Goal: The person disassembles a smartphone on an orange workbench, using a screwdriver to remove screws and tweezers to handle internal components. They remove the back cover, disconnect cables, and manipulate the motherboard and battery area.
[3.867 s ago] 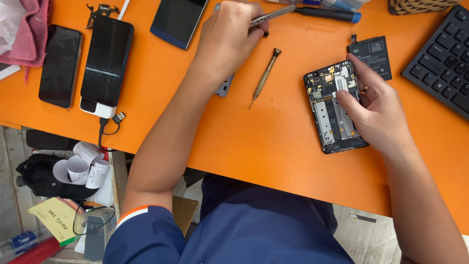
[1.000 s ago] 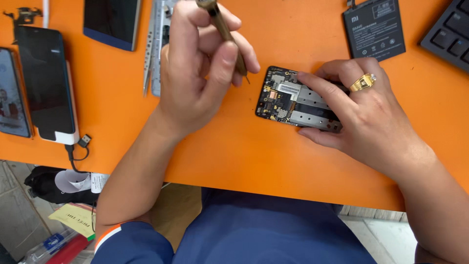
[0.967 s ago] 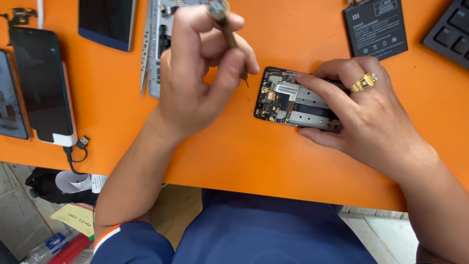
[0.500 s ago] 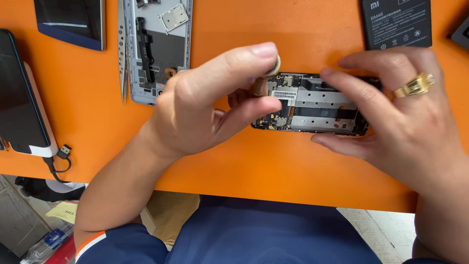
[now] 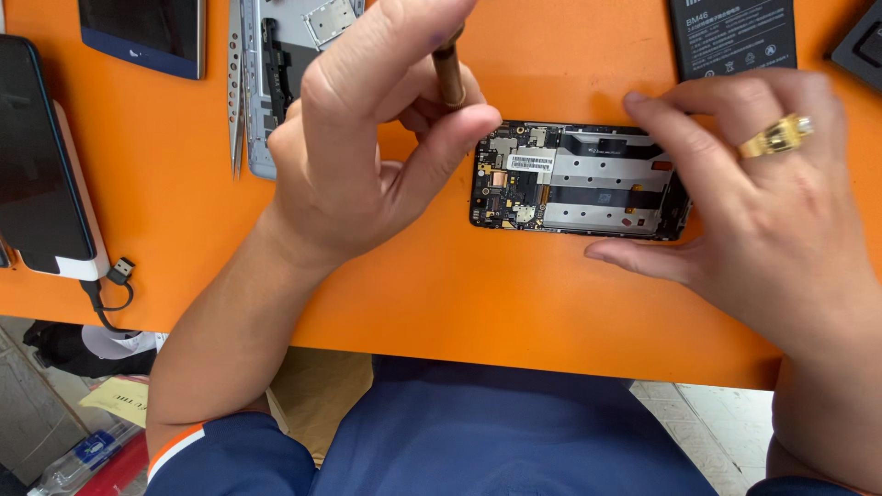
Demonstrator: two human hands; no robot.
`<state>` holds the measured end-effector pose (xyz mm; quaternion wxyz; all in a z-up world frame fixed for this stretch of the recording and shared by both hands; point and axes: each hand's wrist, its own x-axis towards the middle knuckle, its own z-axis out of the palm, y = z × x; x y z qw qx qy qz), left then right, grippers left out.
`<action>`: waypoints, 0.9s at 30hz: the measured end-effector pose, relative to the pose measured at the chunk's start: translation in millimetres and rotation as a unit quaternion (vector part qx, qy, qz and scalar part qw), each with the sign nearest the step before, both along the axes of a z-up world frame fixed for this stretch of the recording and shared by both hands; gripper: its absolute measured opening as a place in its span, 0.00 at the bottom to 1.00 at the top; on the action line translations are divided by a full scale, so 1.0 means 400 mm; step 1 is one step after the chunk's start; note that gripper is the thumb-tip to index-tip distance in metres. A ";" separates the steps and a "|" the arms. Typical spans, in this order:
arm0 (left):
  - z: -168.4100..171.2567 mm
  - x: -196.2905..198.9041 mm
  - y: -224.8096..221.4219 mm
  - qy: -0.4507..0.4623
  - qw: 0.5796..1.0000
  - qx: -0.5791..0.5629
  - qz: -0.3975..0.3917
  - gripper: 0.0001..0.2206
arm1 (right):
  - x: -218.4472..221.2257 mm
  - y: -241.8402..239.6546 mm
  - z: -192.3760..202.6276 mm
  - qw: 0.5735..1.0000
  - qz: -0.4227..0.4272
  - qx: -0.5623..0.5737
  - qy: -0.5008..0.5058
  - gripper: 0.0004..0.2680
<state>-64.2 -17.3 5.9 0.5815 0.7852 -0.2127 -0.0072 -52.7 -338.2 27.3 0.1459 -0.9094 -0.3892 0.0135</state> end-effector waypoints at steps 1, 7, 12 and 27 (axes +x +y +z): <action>-0.008 -0.001 0.000 -0.047 0.999 0.011 0.007 0.23 | -0.003 0.003 -0.005 1.000 0.005 -0.007 -0.003 0.35; -0.021 0.000 -0.005 -0.094 0.995 0.027 0.014 0.22 | -0.016 0.012 -0.025 0.998 0.001 -0.050 -0.028 0.34; -0.035 0.001 -0.009 -0.122 0.991 0.035 0.029 0.22 | -0.006 0.011 -0.036 0.999 0.014 -0.025 -0.019 0.30; -0.046 0.015 -0.015 -0.157 0.982 0.106 0.021 0.19 | 0.034 0.076 -0.025 0.994 0.035 0.096 0.046 0.06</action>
